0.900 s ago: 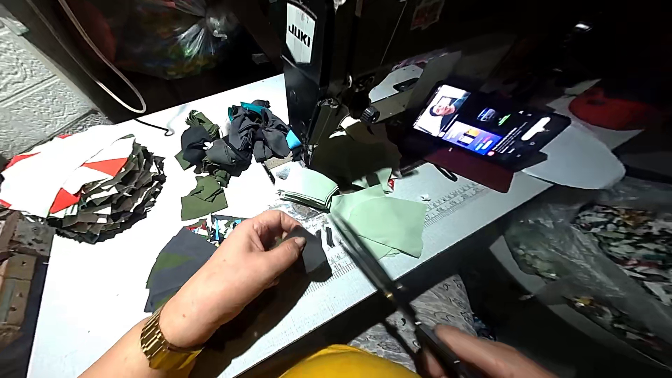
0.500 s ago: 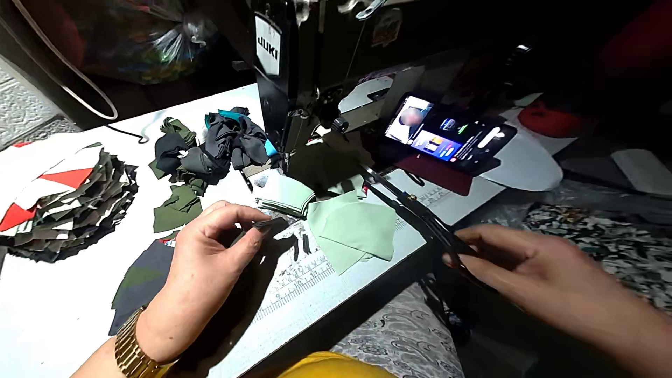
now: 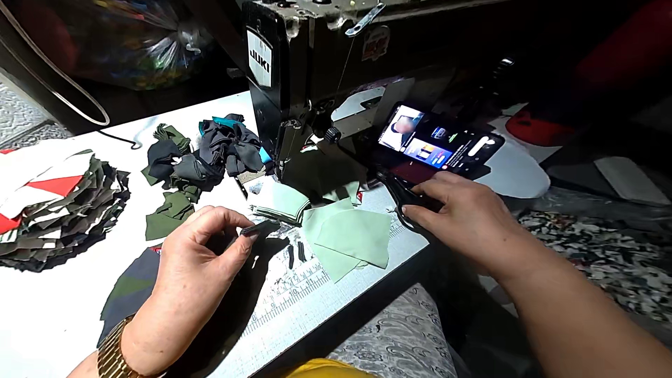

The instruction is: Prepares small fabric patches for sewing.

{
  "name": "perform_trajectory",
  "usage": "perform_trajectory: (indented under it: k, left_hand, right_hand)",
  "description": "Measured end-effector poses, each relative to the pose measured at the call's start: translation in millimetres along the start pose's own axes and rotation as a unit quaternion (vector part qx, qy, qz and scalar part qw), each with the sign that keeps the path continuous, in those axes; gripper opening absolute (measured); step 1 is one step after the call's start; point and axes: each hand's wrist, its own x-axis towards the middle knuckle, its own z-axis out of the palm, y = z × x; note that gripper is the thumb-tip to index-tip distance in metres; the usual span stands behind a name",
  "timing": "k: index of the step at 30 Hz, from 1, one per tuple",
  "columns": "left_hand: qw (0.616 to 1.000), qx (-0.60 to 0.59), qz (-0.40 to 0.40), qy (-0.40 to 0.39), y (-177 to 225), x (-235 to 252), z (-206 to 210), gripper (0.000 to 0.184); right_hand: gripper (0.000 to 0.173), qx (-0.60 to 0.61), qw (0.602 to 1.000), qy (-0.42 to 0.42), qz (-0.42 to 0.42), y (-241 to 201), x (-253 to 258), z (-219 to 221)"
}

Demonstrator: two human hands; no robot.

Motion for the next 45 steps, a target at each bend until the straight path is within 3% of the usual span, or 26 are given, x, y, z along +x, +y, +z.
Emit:
perform_trajectory:
  k: [6, 9, 12, 16, 21, 25, 29, 35, 41, 43, 45]
  left_hand:
    - [0.999, -0.024, -0.021, -0.007, 8.2, -0.4, -2.3, 0.009]
    - [1.000, 0.015, 0.027, -0.005, 9.7, -0.9, -0.6, 0.007]
    - [0.995, 0.051, 0.079, -0.017, 11.4, -2.0, 0.9, 0.008]
    - [0.998, 0.020, 0.051, -0.004, 5.1, 1.6, 2.5, 0.010]
    - [0.999, 0.020, 0.030, -0.009, 9.7, 0.7, -5.8, 0.010]
    - [0.998, 0.038, 0.038, 0.015, 3.8, -0.2, -3.7, 0.009]
    - [0.996, 0.051, 0.063, 0.023, -2.7, -2.7, -1.0, 0.011]
    - [0.987, 0.089, 0.132, -0.012, -6.2, -6.8, 2.4, 0.010]
    - [0.965, 0.154, 0.169, -0.131, -9.9, -21.5, 12.8, 0.015]
    - [0.953, 0.167, 0.190, -0.167, -8.1, -24.5, 14.8, 0.013]
    - [0.944, 0.187, 0.207, -0.177, -5.0, -26.2, 15.0, 0.013]
  right_hand:
    - [0.025, -0.039, 0.996, -0.073, -0.031, 0.1, 7.1, -5.9]
    - [0.025, -0.021, 0.998, -0.050, -0.035, -18.0, 2.4, -17.9]
    - [0.023, 0.056, 0.991, 0.012, -0.119, -59.9, -9.2, -19.8]
    - [0.022, 0.162, 0.956, -0.004, -0.245, -116.3, -22.1, 11.8]
    - [0.029, 0.080, 0.941, -0.043, -0.326, -141.3, -26.9, 43.4]
    - [0.024, 0.018, 0.936, 0.019, -0.351, -146.6, -32.9, 51.1]
    - [0.020, 0.042, 0.927, 0.046, -0.369, -149.5, -39.4, 52.4]
    - [0.018, 0.096, 0.928, 0.064, -0.354, -147.6, -47.9, 54.5]
    - [0.017, 0.372, 0.907, -0.044, -0.193, -109.6, -58.0, 23.7]
    - [0.017, 0.401, 0.904, -0.038, -0.142, -85.0, -62.9, 6.1]
    - [0.016, 0.354, 0.931, 0.005, -0.089, -57.3, -66.9, -15.6]
